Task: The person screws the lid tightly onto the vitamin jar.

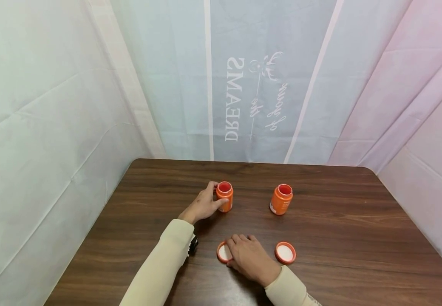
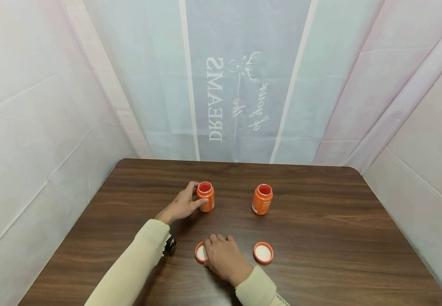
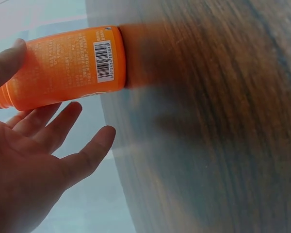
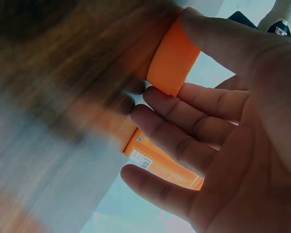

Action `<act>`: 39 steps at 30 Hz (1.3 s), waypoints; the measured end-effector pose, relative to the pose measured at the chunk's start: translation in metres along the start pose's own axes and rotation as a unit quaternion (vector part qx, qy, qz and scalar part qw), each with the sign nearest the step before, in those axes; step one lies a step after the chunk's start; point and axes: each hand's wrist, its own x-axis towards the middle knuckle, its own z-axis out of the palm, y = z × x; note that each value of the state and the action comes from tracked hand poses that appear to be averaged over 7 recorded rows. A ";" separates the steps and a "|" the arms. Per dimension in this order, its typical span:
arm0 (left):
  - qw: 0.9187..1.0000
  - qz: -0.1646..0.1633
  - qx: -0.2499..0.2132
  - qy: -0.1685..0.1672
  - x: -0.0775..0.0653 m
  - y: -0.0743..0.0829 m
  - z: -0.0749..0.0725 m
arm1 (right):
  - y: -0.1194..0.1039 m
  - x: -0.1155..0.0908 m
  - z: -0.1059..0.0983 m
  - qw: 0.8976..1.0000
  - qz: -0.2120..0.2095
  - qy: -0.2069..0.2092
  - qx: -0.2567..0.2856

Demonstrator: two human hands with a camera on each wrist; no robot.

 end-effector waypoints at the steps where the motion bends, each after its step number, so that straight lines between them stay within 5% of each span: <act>1: 1.000 0.000 -0.001 -0.002 0.000 0.000 0.000 | 0.000 0.000 0.000 1.000 0.000 -0.002 0.003; 15: 0.999 0.010 -0.009 -0.050 -0.009 0.008 0.004 | 0.006 -0.002 -0.005 0.996 0.004 -0.017 0.089; 39: 0.997 0.026 0.011 -0.073 -0.033 0.014 0.002 | 0.016 -0.013 -0.007 0.990 -0.003 0.061 0.126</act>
